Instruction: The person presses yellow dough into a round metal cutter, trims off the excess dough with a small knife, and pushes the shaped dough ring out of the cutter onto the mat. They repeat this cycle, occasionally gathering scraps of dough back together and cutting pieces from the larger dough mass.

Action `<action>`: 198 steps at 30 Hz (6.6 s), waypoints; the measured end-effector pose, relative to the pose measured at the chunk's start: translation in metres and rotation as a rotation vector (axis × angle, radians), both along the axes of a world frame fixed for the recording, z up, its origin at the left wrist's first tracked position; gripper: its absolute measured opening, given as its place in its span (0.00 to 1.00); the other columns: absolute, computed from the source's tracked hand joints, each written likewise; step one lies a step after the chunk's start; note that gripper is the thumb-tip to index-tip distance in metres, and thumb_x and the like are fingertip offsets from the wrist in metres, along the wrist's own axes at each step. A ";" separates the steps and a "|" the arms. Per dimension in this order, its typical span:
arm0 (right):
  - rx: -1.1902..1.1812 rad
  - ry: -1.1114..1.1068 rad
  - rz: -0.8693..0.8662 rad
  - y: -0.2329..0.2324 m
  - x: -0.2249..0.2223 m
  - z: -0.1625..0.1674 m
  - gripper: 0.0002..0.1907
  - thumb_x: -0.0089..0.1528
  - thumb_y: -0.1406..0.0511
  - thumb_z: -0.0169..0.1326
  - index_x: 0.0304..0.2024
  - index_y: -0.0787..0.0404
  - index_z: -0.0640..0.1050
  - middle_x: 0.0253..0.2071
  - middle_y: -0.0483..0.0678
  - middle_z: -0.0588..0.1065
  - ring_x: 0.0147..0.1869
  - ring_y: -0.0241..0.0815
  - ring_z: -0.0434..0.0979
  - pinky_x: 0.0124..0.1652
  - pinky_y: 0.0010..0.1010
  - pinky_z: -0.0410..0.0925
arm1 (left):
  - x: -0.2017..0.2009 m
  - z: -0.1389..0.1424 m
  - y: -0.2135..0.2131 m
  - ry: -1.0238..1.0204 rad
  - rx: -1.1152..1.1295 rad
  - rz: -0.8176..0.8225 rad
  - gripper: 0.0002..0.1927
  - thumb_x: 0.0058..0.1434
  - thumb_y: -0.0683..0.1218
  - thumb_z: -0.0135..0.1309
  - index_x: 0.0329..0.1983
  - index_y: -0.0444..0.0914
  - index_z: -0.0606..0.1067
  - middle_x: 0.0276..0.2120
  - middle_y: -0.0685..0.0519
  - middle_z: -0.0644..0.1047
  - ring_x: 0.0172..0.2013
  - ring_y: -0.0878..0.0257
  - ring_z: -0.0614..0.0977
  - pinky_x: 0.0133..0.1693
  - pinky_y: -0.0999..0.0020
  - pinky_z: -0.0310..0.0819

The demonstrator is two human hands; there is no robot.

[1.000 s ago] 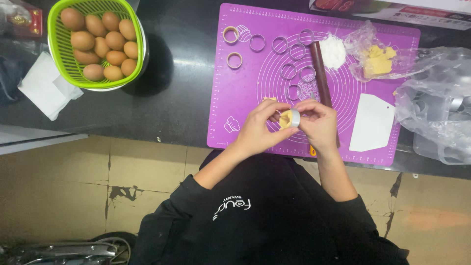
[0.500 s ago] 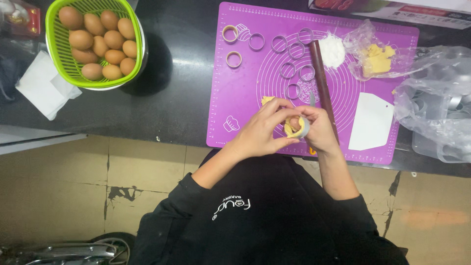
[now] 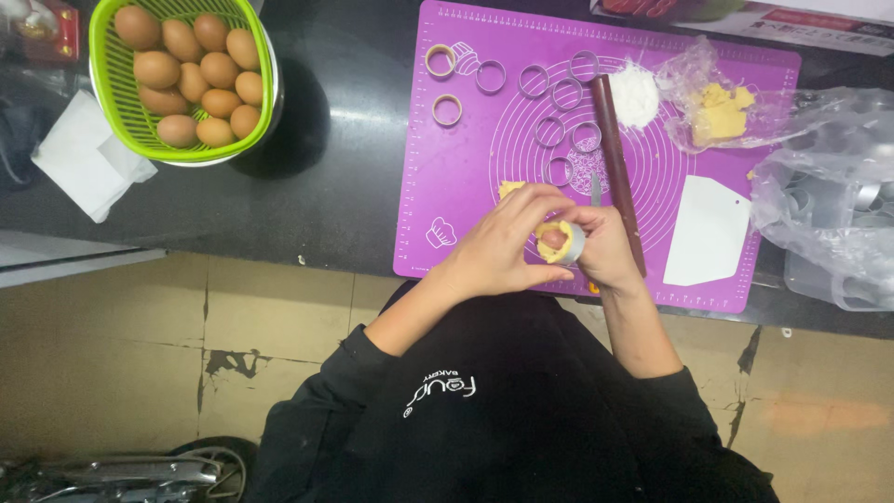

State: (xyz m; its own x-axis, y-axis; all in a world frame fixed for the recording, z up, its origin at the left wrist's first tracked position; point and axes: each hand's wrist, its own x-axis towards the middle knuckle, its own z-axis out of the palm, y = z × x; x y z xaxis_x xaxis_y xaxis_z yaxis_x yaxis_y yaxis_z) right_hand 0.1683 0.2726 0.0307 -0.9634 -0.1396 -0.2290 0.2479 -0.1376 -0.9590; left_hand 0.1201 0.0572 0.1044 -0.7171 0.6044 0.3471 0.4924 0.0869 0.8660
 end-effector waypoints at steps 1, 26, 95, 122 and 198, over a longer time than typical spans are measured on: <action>0.011 0.010 0.019 -0.001 0.000 -0.001 0.15 0.61 0.66 0.64 0.47 0.69 0.81 0.38 0.47 0.81 0.39 0.31 0.79 0.38 0.22 0.72 | -0.001 0.000 0.000 0.002 -0.011 -0.003 0.34 0.49 0.52 0.71 0.56 0.34 0.71 0.55 0.46 0.71 0.57 0.48 0.74 0.58 0.55 0.71; -0.035 0.065 -0.204 0.001 -0.012 0.009 0.09 0.66 0.73 0.57 0.49 0.70 0.79 0.41 0.51 0.78 0.42 0.37 0.80 0.46 0.27 0.75 | -0.014 -0.068 0.003 -1.007 0.578 -0.072 0.27 0.62 0.43 0.65 0.62 0.29 0.71 0.51 0.49 0.77 0.51 0.65 0.80 0.55 0.68 0.76; 0.548 0.448 -0.141 -0.022 -0.020 0.042 0.17 0.57 0.75 0.61 0.49 0.67 0.80 0.44 0.52 0.80 0.47 0.39 0.82 0.47 0.27 0.76 | 0.008 -0.073 0.006 -0.714 0.392 -0.002 0.08 0.64 0.42 0.62 0.41 0.33 0.79 0.67 0.46 0.67 0.63 0.56 0.75 0.63 0.61 0.74; 0.758 0.664 -0.056 -0.019 -0.027 0.041 0.16 0.51 0.77 0.59 0.43 0.66 0.81 0.37 0.52 0.81 0.40 0.47 0.82 0.40 0.32 0.73 | 0.004 -0.091 0.007 -0.805 0.447 -0.049 0.07 0.63 0.40 0.61 0.40 0.31 0.78 0.70 0.45 0.62 0.64 0.57 0.73 0.62 0.62 0.73; 1.185 0.121 -0.335 0.021 0.050 -0.082 0.21 0.61 0.71 0.53 0.58 0.69 0.73 0.47 0.61 0.74 0.48 0.63 0.77 0.48 0.46 0.69 | -0.021 -0.150 -0.033 -0.731 0.661 0.203 0.30 0.59 0.29 0.62 0.62 0.32 0.65 0.61 0.44 0.70 0.63 0.57 0.75 0.65 0.61 0.71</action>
